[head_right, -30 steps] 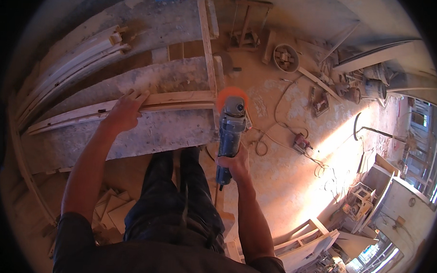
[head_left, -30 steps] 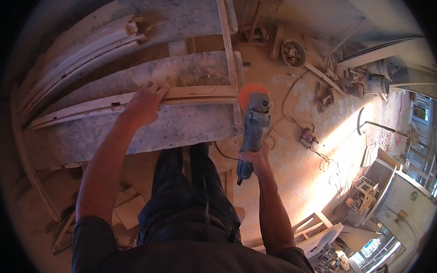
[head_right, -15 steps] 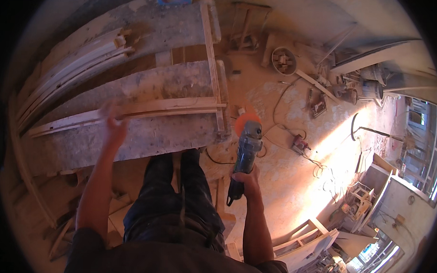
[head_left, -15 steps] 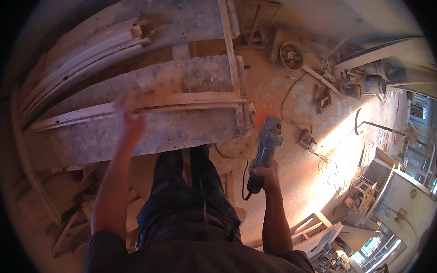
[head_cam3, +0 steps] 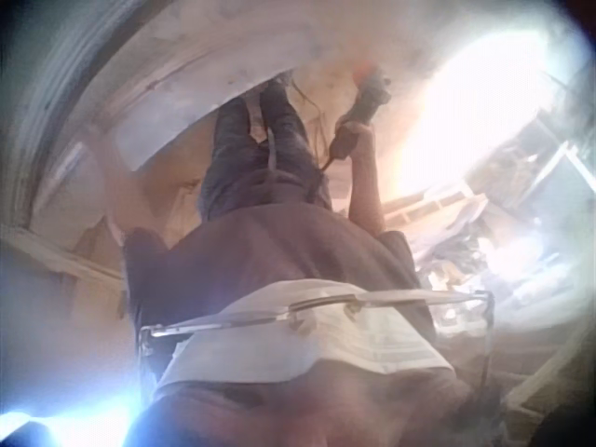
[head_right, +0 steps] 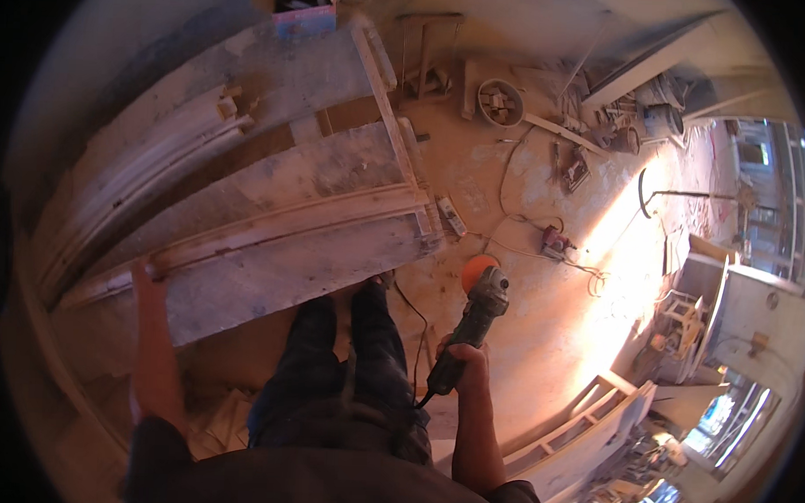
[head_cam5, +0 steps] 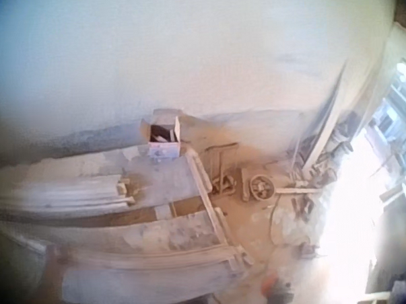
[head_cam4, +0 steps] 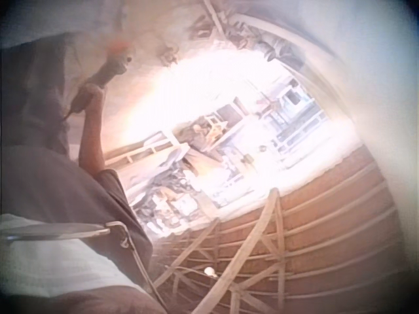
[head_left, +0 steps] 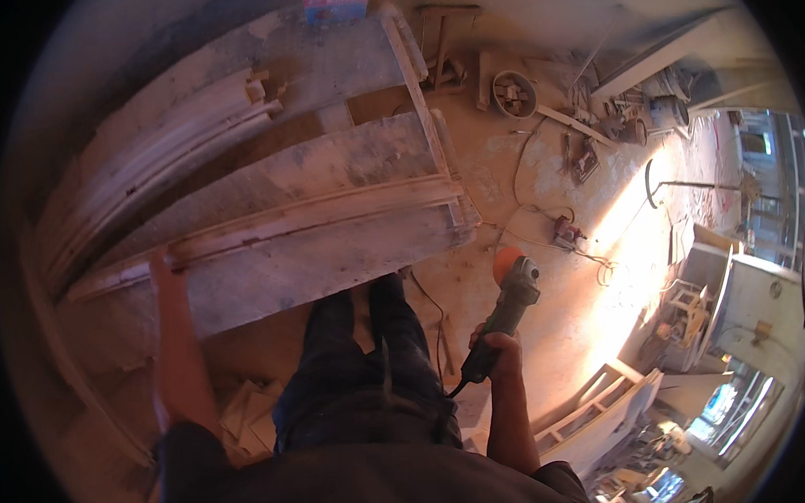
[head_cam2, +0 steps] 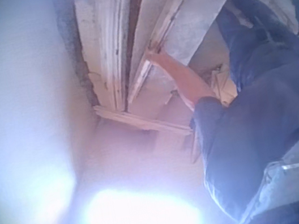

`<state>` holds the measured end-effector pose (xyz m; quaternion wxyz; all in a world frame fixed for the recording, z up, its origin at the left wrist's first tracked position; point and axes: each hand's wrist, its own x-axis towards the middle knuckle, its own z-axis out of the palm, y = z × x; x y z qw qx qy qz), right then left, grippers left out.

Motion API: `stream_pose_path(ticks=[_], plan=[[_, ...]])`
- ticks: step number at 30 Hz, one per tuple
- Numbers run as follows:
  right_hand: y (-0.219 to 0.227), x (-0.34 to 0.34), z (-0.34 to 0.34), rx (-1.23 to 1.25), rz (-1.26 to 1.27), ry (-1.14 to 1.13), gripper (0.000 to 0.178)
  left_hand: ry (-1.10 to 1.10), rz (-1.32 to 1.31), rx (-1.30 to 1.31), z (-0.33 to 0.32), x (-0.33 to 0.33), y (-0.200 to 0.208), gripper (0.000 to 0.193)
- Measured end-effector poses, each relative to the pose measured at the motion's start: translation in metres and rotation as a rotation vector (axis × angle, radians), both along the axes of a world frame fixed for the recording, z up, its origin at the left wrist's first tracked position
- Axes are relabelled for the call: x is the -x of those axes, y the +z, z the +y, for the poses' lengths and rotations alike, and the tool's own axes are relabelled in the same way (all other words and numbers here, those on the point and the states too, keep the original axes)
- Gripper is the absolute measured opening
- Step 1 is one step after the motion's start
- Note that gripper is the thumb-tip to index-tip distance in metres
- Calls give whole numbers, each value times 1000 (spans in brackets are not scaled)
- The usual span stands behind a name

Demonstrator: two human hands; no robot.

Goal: The person sands long pieces of wood using an angle grinder with a sanding disc attachment, moving the tool along the surface of the boards.

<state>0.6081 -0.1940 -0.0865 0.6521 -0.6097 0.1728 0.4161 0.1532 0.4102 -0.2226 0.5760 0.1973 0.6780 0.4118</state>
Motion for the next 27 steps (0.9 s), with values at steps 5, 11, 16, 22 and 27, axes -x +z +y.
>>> stream_pose_path(ticks=[5, 11, 16, 22, 27], plan=[[18, 15, 15, -125, -30, -46, 46, 28, -243, -282, -3, 22, 59, 51], [29, 28, 21, -168, -84, -87, 46, -360, -271, -733, 83, 56, 288, 48], [14, 36, 8, -232, -73, -101, 45, -822, 497, -1274, 92, 38, 462, 55], [8, 43, -3, -173, -96, -111, 43, -955, 1134, -1137, 8, -88, 442, 41], [19, 42, 4, -138, -84, -164, 39, -1228, 1072, -825, -96, -194, 308, 31]])
